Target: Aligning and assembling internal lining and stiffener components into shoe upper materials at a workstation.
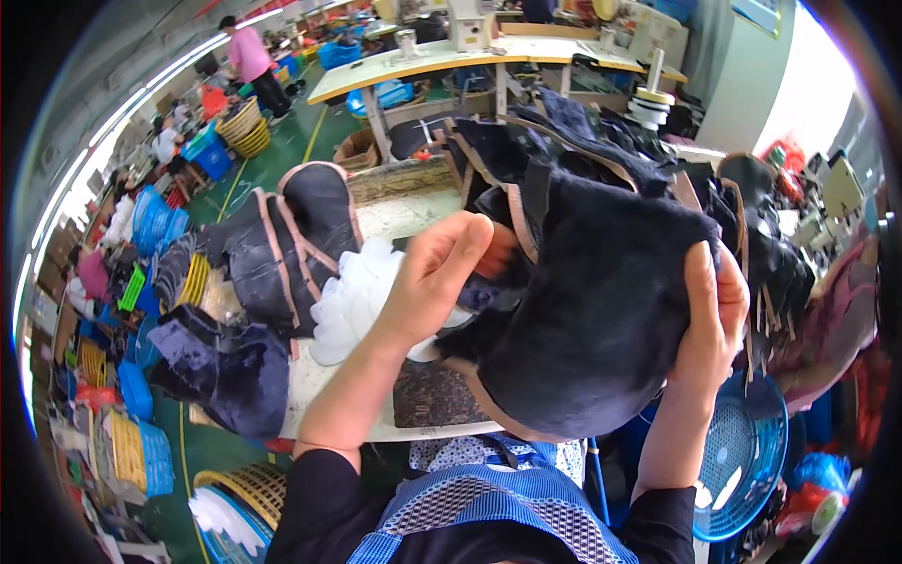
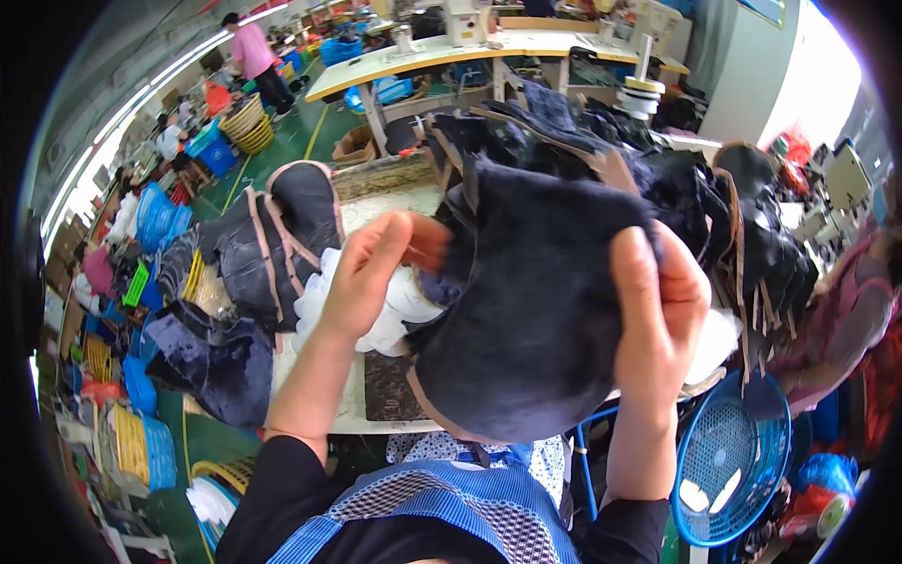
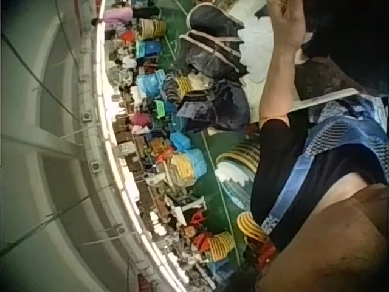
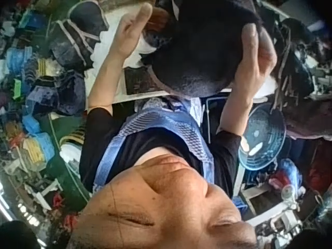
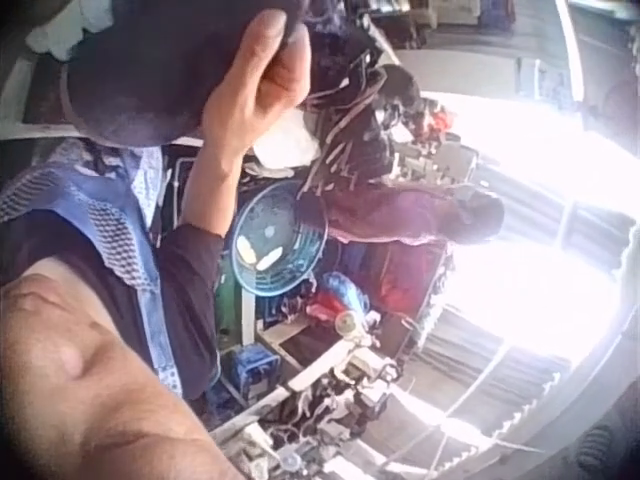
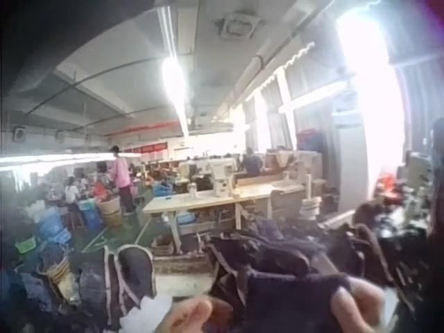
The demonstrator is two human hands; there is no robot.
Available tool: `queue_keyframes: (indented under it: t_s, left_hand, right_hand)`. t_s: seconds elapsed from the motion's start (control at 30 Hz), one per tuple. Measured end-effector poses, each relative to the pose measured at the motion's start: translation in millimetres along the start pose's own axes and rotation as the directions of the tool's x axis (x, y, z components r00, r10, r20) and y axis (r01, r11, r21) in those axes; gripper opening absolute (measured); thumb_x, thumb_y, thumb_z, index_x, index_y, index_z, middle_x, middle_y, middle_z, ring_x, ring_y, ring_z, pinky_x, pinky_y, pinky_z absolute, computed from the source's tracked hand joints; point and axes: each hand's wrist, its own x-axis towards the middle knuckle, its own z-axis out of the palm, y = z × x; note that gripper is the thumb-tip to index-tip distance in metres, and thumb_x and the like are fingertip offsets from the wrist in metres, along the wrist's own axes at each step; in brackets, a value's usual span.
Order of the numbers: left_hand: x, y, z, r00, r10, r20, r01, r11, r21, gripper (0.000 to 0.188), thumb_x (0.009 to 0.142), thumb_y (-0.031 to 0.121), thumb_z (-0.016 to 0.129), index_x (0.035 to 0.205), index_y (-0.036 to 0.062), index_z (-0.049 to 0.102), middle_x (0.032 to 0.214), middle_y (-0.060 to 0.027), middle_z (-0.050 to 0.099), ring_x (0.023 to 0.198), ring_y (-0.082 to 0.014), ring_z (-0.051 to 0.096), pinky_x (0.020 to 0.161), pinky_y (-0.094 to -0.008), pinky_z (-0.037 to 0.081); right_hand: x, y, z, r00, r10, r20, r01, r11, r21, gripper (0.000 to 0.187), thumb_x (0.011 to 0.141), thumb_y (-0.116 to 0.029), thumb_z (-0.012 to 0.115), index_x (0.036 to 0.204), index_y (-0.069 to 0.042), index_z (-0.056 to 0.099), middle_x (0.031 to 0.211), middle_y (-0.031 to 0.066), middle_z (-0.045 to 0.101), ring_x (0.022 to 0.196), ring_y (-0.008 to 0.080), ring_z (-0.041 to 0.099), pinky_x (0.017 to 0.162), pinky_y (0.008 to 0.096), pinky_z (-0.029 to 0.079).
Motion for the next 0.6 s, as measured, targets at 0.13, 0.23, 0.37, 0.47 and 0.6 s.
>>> queue_keyframes:
  t_s: [0.13,0.23,0.37,0.47,0.6]
  left_hand:
    - [-50.1,103.1,27.8,0.865,-0.485,0.125,0.445,0.629,-0.638,0.086,0.098,0.077,0.035,0.144,0.0072,0.056,0.133,-0.0096,0.065,0.121,-0.0198,0.063,0.106,-0.0382,0.049]
    - [-69.7,71.3,-21.4,0.880,-0.452,0.144,0.392,0.522,-0.757,0.059,0.101,0.059,0.053,0.127,0.0074,0.068,0.116,-0.0098,0.073,0.100,-0.0189,0.071,0.091,-0.0355,0.058]
    - [-82.6,28.5,-87.7,0.882,-0.469,0.049,0.468,0.856,-0.218,0.034,0.088,0.025,0.075,0.110,0.0004,0.069,0.095,-0.0069,0.072,0.082,-0.0152,0.069,0.075,-0.0299,0.057]
    - [-76.8,14.7,-91.3,0.939,-0.336,-0.074,0.344,0.919,0.191,0.027,0.091,0.007,0.075,0.116,-0.0007,0.069,0.106,-0.0002,0.071,0.097,-0.0077,0.062,0.089,-0.0272,0.051]
    - [-83.2,14.3,-98.1,0.988,-0.147,0.048,0.126,0.945,0.301,0.033,0.093,0.004,0.074,0.125,-0.0009,0.066,0.113,-0.0002,0.071,0.106,-0.0093,0.062,0.098,-0.0279,0.049]
  right_hand:
    - [-20.3,-2.7,55.3,0.668,0.069,0.741,0.035,0.992,-0.124,0.047,0.104,-0.033,0.058,0.131,0.006,0.060,0.130,0.0252,0.062,0.123,0.0377,0.060,0.106,0.0420,0.046]
    - [-59.5,40.0,88.8,0.529,-0.113,0.841,0.509,0.835,-0.207,0.058,0.098,-0.037,0.064,0.134,0.008,0.057,0.153,0.0265,0.044,0.142,0.0422,0.043,0.117,0.0478,0.036]
    - [-70.2,80.6,98.6,0.384,-0.161,0.909,0.678,0.718,-0.159,0.059,0.083,-0.023,0.075,0.131,0.007,0.059,0.151,0.0217,0.048,0.142,0.0362,0.045,0.116,0.0458,0.040]
    - [-69.9,82.6,93.4,0.416,-0.227,0.881,0.594,0.801,-0.075,0.040,0.078,-0.011,0.078,0.114,0.004,0.068,0.125,0.0154,0.067,0.118,0.0332,0.064,0.107,0.0444,0.049]
    - [-38.7,51.2,63.9,0.845,-0.283,0.454,0.467,0.804,-0.369,0.048,0.076,-0.006,0.082,0.120,0.000,0.064,0.108,0.0120,0.068,0.101,0.0246,0.067,0.093,0.0345,0.051]
